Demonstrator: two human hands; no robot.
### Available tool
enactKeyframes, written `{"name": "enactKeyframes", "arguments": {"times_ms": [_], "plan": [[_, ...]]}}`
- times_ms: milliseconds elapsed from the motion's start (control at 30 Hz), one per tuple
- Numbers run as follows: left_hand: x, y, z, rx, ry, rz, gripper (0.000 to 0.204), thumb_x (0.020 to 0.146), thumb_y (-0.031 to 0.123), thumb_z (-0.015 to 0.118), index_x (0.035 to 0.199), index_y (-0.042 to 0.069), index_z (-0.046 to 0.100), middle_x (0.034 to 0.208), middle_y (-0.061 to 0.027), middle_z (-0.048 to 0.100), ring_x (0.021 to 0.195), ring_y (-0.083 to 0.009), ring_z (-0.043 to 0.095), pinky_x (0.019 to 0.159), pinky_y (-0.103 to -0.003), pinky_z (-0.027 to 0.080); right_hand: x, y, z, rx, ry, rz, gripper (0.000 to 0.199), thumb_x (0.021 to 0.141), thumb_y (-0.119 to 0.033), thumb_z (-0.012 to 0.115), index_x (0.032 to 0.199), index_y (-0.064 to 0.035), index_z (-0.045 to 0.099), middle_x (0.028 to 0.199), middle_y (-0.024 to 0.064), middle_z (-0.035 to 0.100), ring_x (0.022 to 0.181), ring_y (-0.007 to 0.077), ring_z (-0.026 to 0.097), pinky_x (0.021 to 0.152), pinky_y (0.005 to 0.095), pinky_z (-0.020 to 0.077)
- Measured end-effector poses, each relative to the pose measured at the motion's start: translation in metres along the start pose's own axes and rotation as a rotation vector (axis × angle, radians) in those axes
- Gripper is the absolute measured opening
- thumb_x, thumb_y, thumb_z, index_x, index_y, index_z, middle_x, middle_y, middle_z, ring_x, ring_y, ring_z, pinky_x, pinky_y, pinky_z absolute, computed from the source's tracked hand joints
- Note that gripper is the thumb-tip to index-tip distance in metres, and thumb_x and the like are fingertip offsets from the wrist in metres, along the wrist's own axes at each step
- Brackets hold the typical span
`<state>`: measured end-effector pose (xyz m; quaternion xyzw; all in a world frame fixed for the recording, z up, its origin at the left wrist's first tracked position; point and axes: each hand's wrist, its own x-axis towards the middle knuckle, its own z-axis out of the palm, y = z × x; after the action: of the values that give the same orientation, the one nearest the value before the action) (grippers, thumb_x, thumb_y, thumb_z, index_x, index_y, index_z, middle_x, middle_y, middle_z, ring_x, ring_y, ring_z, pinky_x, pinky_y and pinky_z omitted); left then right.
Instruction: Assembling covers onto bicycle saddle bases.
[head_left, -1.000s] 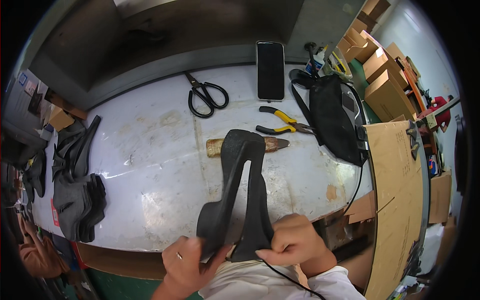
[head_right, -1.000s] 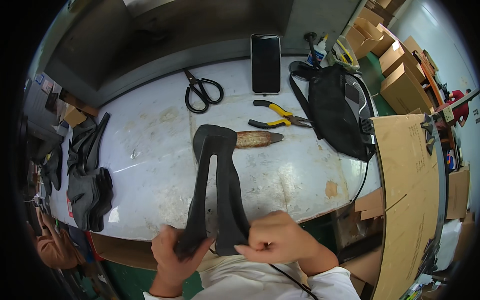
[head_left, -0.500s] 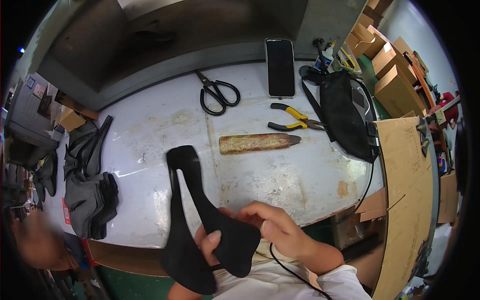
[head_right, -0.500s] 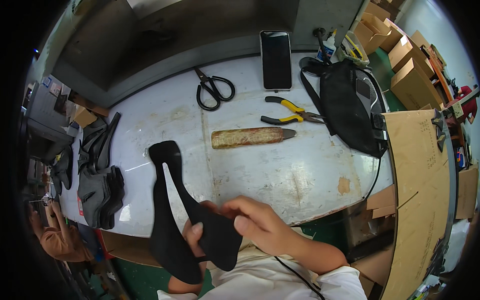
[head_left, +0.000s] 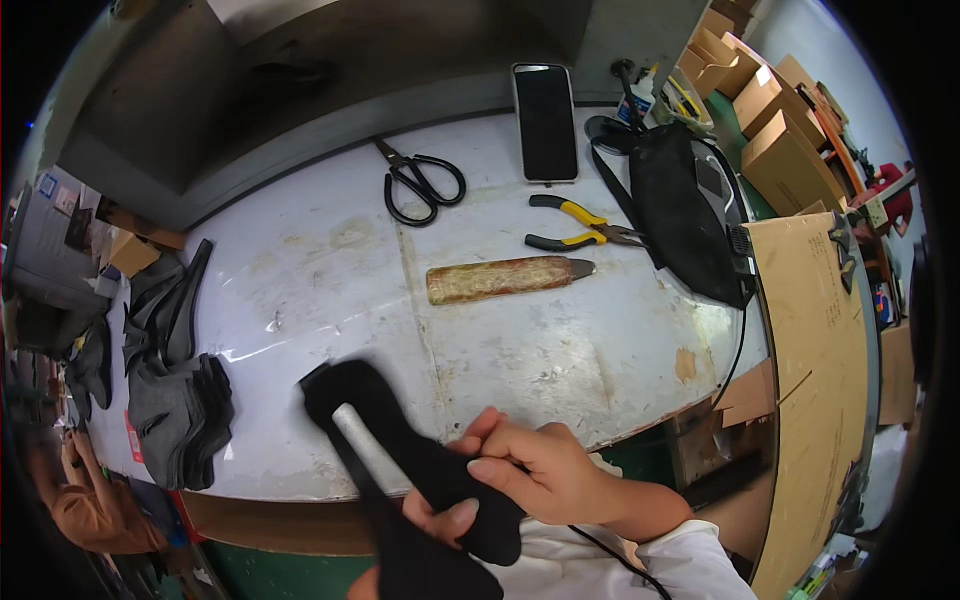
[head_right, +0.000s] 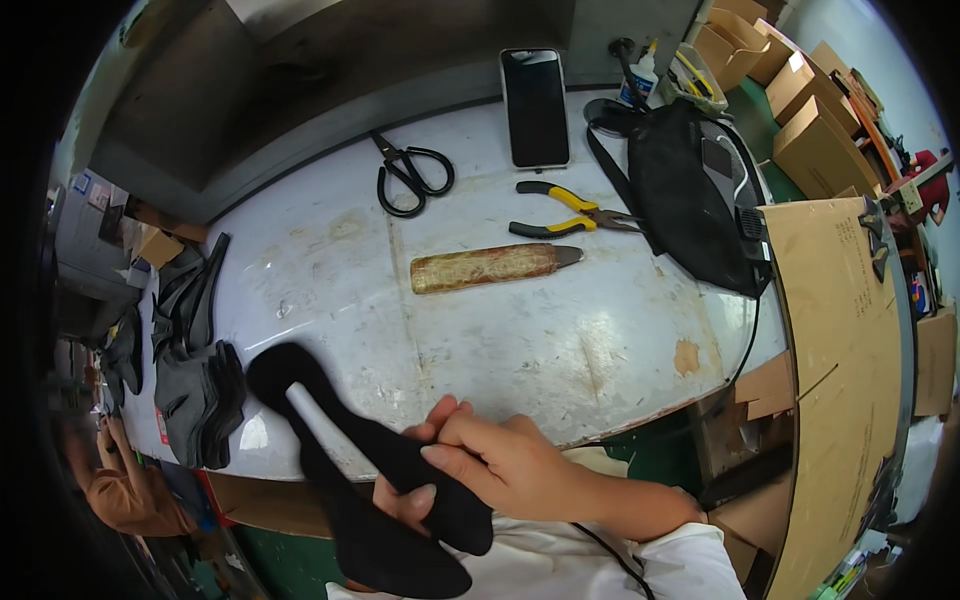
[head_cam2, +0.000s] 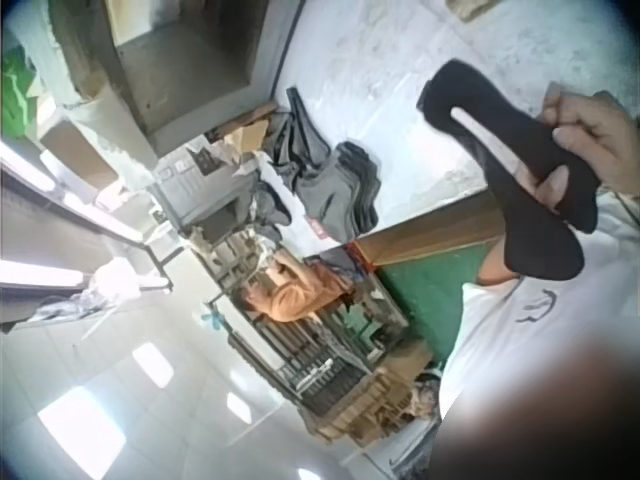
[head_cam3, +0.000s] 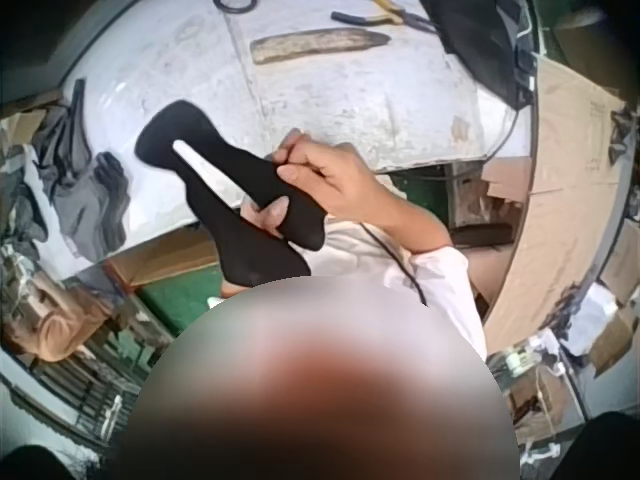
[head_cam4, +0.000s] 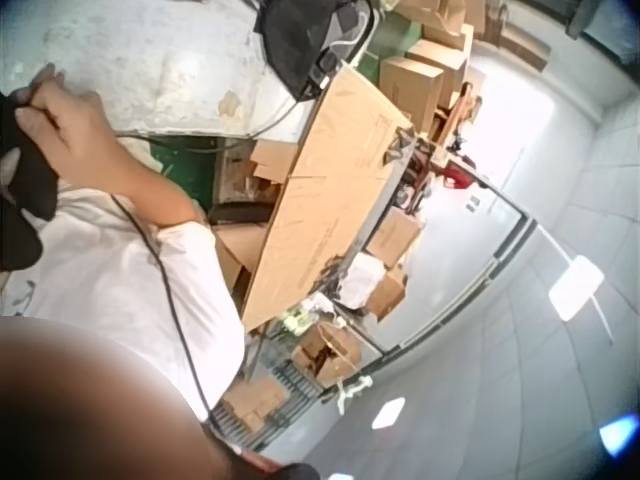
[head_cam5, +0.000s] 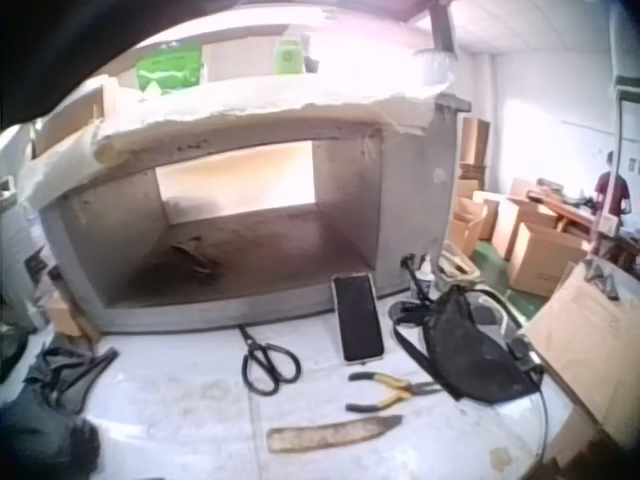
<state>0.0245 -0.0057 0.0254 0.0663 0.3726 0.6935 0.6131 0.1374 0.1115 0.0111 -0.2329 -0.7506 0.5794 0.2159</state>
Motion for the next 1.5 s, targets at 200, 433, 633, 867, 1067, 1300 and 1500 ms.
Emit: {"name": "enactKeyframes", "arguments": {"times_ms": [200, 433, 633, 867, 1067, 1300, 1500], "plan": [[0.004, 0.018, -0.006, 0.341, -0.099, -0.055, 0.068, 0.086, 0.018, 0.065, 0.145, 0.003, 0.033, 0.143, -0.0137, 0.042, 0.134, -0.022, 0.039, 0.112, -0.038, 0.03, -0.001, -0.006, -0.008, 0.774, -0.106, 0.285, 0.018, 0.1, -0.015, 0.054, 0.087, -0.0015, 0.056, 0.082, 0.0025, 0.064, 0.072, 0.0032, 0.051, 0.061, 0.0223, 0.0415], [-0.012, 0.009, -0.013, 0.658, -0.009, -0.187, 0.048, 0.094, 0.022, 0.059, 0.13, -0.007, 0.044, 0.125, -0.0142, 0.055, 0.113, -0.0203, 0.055, 0.095, -0.034, 0.044, 0.002, -0.005, -0.025, 0.236, -0.21, 0.207, 0.024, 0.1, -0.019, 0.054, 0.084, -0.0012, 0.058, 0.069, -0.0019, 0.057, 0.065, 0.0031, 0.048, 0.055, 0.0231, 0.0396], [-0.023, 0.016, -0.014, 0.579, -0.134, -0.169, 0.05, 0.094, 0.023, 0.059, 0.133, -0.004, 0.044, 0.123, -0.0141, 0.054, 0.114, -0.0189, 0.053, 0.096, -0.035, 0.043, -0.005, 0.024, 0.003, 0.757, -0.254, 0.31, 0.024, 0.1, -0.02, 0.054, 0.088, -0.0004, 0.06, 0.076, -0.0031, 0.055, 0.07, 0.0037, 0.047, 0.06, 0.0213, 0.04], [-0.022, 0.024, -0.017, 0.577, 0.034, -0.306, 0.065, 0.091, 0.011, 0.062, 0.144, -0.001, 0.025, 0.104, -0.0139, 0.063, 0.095, -0.0169, 0.061, 0.081, -0.032, 0.049, -0.011, 0.028, 0.011, 0.775, -0.15, 0.31, 0.03, 0.102, -0.028, 0.049, 0.091, -0.0008, 0.057, 0.083, -0.0037, 0.053, 0.073, 0.0051, 0.046, 0.065, 0.0213, 0.0394], [-0.007, 0.034, -0.002, 0.716, 0.009, -0.432, 0.076, 0.089, 0.004, 0.063, 0.147, 0.0, 0.014, 0.091, -0.0129, 0.066, 0.082, -0.0154, 0.064, 0.07, -0.03, 0.051, 0.006, 0.01, -0.015, 0.383, -0.033, 0.096, 0.027, 0.093, -0.02, 0.065, 0.076, -0.0023, 0.054, 0.062, -0.0014, 0.049, 0.059, 0.0032, 0.04, 0.05, 0.0226, 0.0326], [-0.01, 0.051, 0.021, 0.566, -0.053, -0.321, 0.076, 0.085, 0.005, 0.063, 0.145, -0.003, 0.018, 0.077, -0.0092, 0.061, 0.066, -0.0133, 0.058, 0.059, -0.027, 0.045, -0.007, 0.018, -0.018, 0.501, -0.171, 0.07, 0.034, 0.092, -0.019, 0.068, 0.066, -0.0016, 0.056, 0.057, -0.0047, 0.049, 0.056, 0.002, 0.04, 0.048, 0.0224, 0.0323], [-0.01, 0.044, 0.023, 0.523, 0.029, -0.217, 0.073, 0.085, 0.009, 0.064, 0.144, -0.001, 0.021, 0.08, -0.0093, 0.061, 0.071, -0.0138, 0.058, 0.063, -0.027, 0.046, -0.014, 0.014, 0.0, 0.782, -0.177, 0.134, 0.022, 0.098, -0.018, 0.058, 0.086, 0.0, 0.062, 0.073, -0.0039, 0.056, 0.068, 0.0023, 0.046, 0.057, 0.0217, 0.0395]]}}
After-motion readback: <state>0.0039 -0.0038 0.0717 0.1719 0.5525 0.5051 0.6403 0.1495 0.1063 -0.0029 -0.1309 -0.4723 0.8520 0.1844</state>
